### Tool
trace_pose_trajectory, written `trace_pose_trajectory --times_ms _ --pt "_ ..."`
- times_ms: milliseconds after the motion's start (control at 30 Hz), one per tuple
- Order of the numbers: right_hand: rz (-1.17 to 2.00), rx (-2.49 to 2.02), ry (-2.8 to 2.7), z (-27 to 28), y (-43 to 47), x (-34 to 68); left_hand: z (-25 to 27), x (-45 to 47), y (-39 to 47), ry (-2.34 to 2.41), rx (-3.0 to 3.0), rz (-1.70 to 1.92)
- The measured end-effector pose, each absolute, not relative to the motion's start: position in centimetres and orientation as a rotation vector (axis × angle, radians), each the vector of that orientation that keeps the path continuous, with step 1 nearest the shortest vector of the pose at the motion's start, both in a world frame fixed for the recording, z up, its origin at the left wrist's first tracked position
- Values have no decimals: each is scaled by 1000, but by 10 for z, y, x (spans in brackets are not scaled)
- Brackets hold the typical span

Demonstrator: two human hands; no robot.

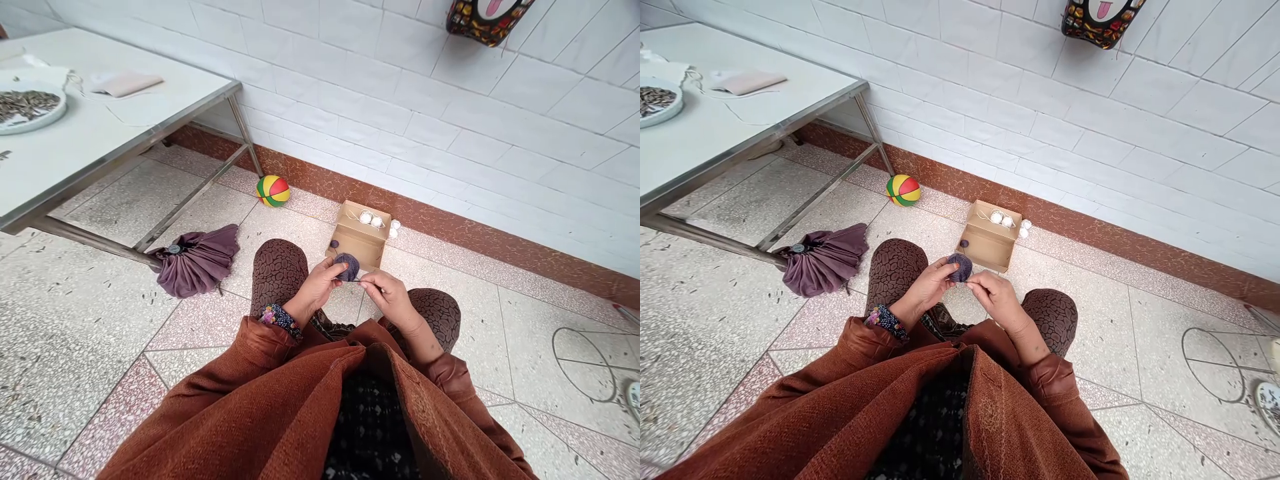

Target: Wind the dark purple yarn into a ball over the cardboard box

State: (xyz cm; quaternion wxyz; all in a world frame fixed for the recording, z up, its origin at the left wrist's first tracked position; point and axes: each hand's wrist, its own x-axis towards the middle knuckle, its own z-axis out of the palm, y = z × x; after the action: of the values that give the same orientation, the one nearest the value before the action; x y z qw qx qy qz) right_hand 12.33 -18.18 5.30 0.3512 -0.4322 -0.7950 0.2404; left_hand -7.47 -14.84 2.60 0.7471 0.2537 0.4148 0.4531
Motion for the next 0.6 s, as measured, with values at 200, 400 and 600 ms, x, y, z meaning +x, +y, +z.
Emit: trace_pose_trajectory --times_ms 200,400,600 --pt "558 -1101 -2022 63 -149 126 31 -73 -155 871 691 873" --pt "611 -1222 -1839 28 -136 119 42 -76 -158 685 546 797" --pt "704 -1358 -1815 -7 -163 122 42 -80 -148 607 289 882"
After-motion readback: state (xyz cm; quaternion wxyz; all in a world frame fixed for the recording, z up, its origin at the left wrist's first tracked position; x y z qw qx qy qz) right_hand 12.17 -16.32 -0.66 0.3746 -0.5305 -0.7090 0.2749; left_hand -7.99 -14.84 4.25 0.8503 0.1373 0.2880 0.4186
